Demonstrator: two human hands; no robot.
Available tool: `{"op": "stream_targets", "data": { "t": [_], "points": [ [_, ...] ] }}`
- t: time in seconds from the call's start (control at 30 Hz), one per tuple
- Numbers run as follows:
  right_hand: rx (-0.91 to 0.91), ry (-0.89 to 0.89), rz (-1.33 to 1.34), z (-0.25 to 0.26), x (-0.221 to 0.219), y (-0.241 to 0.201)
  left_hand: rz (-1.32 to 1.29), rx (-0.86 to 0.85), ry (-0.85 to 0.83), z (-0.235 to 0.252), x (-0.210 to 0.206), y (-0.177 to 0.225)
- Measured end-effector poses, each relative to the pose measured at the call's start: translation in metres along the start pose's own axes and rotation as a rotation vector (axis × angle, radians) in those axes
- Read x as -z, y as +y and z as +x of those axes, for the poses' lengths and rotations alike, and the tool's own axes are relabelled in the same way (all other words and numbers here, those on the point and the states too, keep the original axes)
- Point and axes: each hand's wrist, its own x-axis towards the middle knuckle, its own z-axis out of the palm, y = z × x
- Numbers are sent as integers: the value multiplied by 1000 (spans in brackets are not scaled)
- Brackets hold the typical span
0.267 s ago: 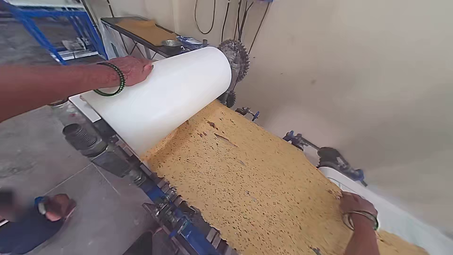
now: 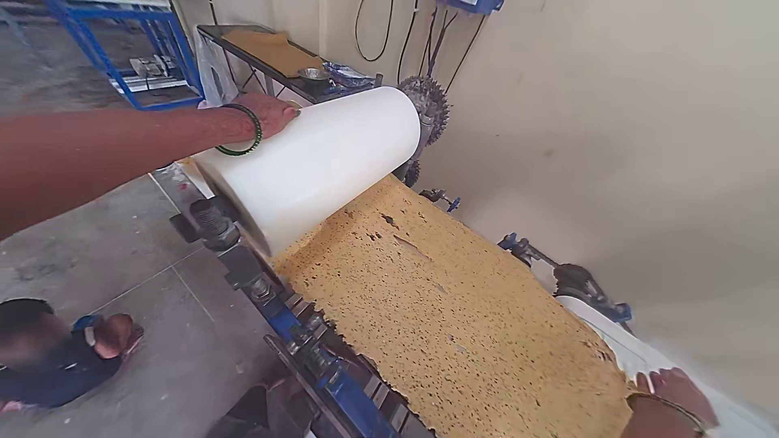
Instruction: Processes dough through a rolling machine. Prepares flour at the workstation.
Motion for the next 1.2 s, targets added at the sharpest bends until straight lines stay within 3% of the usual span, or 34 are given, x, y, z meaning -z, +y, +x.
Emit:
{"op": "stream_targets", "data": {
  "t": [0.03, 0.1, 0.2, 0.33, 0.43, 0.57, 0.63, 0.73, 0.87, 0.97, 1.07, 1.13, 1.2],
  "points": [
    [106, -39, 68, -17, -8, -13, -26, -16, -17, -2, 0, -1],
    [455, -287, 67, -51, -30, -33, -93, -58, -57, -9, -5, -3],
    [658, -583, -34, -155, -123, -92, -135, -171, -20, -25, -18, -10],
    [1199, -1092, -23, -392, -229, -135, -30, -294, -19, -72, -18, -9],
    [1445, -1214, 50, -531, -258, -167, 8, -362, 25, -95, -19, -11],
    [1243, -1154, 224, -594, -310, -183, -48, -375, -5, -95, -14, -20],
    [1361, -1018, 235, -598, -326, -182, -71, -388, -17, -88, -10, -29],
    [1439, -1008, 195, -575, -346, -191, -113, -401, -83, -79, -9, -40],
    [1104, -908, 69, -539, -390, -208, -136, -426, -127, -67, -8, -52],
    [855, -802, 6, -538, -399, -217, -170, -438, -140, -56, -9, -61],
    [755, -774, 9, -576, -360, -192, -260, -480, -140, -47, -17, -76],
    [662, -912, 175, -624, -286, -161, -307, -518, -131, -43, -16, -82],
    [417, -974, 376, -680, -203, -108, -299, -515, -161, -45, -13, -87]
  ]
}}
